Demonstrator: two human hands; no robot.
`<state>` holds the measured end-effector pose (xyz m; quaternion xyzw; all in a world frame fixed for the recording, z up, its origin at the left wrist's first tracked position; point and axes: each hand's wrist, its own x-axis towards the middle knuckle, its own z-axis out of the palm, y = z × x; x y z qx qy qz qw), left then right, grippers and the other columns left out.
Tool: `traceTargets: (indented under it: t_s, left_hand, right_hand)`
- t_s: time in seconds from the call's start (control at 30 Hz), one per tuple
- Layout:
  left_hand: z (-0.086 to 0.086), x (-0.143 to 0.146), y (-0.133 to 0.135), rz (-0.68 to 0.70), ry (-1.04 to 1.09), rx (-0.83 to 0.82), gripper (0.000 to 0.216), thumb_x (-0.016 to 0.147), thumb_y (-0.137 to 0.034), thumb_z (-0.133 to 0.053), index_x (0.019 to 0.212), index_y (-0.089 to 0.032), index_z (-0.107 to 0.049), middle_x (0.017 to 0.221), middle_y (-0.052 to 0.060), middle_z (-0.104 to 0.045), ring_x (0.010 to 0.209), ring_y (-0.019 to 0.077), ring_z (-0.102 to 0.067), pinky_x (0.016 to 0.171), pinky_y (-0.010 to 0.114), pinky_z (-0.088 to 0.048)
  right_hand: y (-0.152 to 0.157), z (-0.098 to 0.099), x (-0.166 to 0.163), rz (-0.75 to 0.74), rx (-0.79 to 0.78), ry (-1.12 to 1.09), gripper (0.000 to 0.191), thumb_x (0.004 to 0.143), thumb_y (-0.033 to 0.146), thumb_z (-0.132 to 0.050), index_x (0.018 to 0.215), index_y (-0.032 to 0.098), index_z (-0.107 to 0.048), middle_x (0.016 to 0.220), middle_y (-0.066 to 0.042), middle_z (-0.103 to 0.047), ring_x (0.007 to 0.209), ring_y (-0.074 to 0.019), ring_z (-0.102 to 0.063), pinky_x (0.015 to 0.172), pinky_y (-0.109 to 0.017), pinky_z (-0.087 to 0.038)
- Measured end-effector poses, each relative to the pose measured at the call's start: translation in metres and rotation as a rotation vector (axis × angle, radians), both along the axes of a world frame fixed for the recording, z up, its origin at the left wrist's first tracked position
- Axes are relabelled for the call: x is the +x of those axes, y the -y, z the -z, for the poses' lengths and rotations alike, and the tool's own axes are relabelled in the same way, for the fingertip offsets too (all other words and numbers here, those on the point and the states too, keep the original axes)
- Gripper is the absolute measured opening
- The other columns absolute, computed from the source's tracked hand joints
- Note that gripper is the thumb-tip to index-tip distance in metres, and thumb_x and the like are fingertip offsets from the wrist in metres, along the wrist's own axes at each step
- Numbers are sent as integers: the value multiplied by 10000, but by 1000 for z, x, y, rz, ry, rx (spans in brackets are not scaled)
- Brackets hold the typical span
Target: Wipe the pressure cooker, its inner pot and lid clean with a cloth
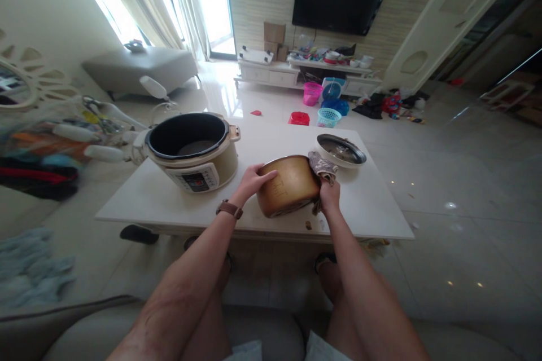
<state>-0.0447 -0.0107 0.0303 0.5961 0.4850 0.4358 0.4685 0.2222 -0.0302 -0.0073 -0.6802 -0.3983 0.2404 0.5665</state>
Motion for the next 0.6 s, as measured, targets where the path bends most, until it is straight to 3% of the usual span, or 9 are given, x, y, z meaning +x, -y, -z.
traceTargets:
  t_s: [0.07,0.13,0.23,0.33,0.43,0.6]
  left_hand:
    - [0,3,0,-2,5,-12,476,726,-604,-814,817,-145,-727,736,28,-678,700,178,-571,619,284,-384]
    - [1,5,-1,-1,16,-20,473,720,-596,-819,833,-143,-740,755,34,-701,710,184,-592,624,283,-404]
    - [5,6,-5,-2,59,1,444,698,-560,-836,812,-141,-744,757,36,-721,742,201,-626,660,289,-452]
    - [9,5,-8,23,132,-6,414,662,-509,-863,803,-135,-754,760,44,-740,778,222,-661,718,310,-496]
    - [14,2,-8,62,193,-89,443,671,-504,-873,873,-121,-778,814,69,-770,775,226,-680,733,322,-509]
    - [28,1,-3,96,287,-137,540,685,-548,-874,989,-110,-788,947,101,-794,843,231,-691,800,340,-504]
  right_hand:
    - [9,-10,-8,-48,86,102,392,818,524,-610,900,174,-765,892,-102,-797,881,-302,-697,855,-435,-543]
    - [22,-25,-16,-184,228,284,376,859,428,-581,1066,183,-778,1084,-116,-804,1040,-309,-711,956,-452,-534]
    - [40,-46,-27,-489,387,669,474,842,356,-610,1285,252,-744,1422,-85,-698,1394,-325,-581,1167,-491,-410]
    - [47,-57,-31,-648,444,858,512,838,350,-617,1338,321,-725,1506,-28,-645,1498,-316,-492,1228,-484,-343]
    - [42,-52,-28,-584,471,768,488,875,344,-595,1348,315,-715,1489,-34,-658,1477,-313,-522,1211,-486,-375]
    - [22,-32,-17,-307,399,399,451,871,350,-608,1292,235,-723,1348,-99,-735,1324,-314,-634,1145,-498,-451]
